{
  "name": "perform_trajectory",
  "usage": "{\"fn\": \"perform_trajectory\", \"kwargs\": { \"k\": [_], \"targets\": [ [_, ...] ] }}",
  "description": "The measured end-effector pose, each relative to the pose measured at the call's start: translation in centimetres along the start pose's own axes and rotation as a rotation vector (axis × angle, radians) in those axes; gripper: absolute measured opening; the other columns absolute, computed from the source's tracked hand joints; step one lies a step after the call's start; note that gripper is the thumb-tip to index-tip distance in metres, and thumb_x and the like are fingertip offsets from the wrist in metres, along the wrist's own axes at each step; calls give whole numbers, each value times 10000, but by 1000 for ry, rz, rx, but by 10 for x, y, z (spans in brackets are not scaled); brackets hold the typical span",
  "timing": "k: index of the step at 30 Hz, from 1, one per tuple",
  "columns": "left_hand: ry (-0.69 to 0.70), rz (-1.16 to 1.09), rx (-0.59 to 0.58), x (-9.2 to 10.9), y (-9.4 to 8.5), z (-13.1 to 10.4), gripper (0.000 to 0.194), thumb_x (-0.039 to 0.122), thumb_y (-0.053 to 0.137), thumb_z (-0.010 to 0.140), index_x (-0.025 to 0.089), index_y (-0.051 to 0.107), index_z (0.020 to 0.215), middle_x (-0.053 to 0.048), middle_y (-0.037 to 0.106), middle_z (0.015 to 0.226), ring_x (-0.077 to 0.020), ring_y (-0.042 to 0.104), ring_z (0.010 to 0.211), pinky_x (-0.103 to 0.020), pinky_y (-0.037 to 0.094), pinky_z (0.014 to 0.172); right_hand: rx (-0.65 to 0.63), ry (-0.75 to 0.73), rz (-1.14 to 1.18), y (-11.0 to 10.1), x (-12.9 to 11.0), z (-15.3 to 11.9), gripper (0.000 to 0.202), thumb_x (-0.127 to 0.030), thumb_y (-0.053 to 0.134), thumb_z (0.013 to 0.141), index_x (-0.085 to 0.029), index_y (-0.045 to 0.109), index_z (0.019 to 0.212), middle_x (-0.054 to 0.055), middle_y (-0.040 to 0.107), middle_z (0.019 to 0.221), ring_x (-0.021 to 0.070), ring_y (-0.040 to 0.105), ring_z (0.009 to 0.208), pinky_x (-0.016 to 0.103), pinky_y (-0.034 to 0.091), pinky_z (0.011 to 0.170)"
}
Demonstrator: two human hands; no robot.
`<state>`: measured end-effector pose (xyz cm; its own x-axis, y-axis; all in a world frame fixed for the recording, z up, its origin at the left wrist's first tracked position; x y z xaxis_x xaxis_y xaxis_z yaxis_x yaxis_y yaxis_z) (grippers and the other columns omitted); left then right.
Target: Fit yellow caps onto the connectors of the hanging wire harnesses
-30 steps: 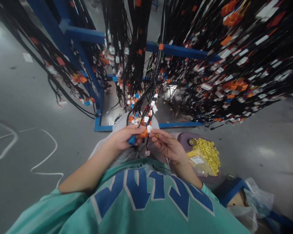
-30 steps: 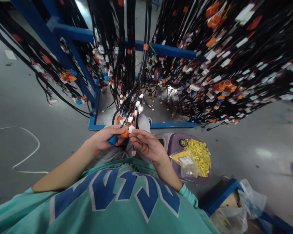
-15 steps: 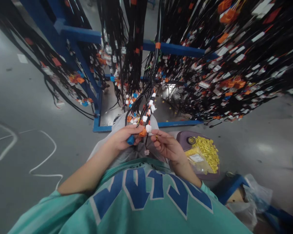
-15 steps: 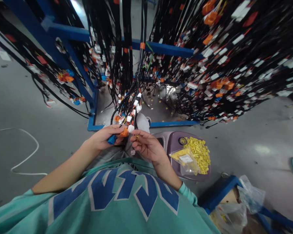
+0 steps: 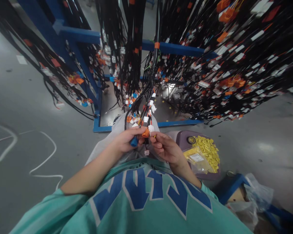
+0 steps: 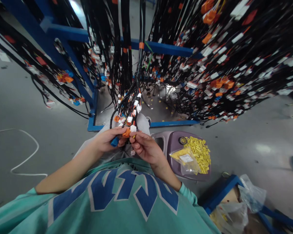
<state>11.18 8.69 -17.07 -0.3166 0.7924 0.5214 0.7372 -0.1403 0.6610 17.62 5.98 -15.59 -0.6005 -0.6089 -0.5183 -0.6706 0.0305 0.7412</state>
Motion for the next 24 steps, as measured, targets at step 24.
{"fn": "perform_trajectory", "kwargs": {
  "k": [24],
  "targets": [
    [-7, -112, 20, -3, 16, -6, 152, 136, 472, 802, 128, 517, 657, 29, 452, 467, -51, 415, 360, -128, 319, 344, 162, -274, -213, -2, -24, -12, 167, -225, 719, 572, -172, 608, 685, -37, 547, 569, 15, 410, 405, 97, 279, 314]
  ]
}}
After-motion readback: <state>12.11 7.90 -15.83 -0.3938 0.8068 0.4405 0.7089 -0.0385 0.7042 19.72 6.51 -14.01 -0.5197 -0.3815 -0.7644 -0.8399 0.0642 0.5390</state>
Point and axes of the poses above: each hand's wrist, its own z-axis towards the middle knuckle, its own y-axis out of the palm, x = y × z, the point moved 9 cm from there along z, towards the middle knuckle
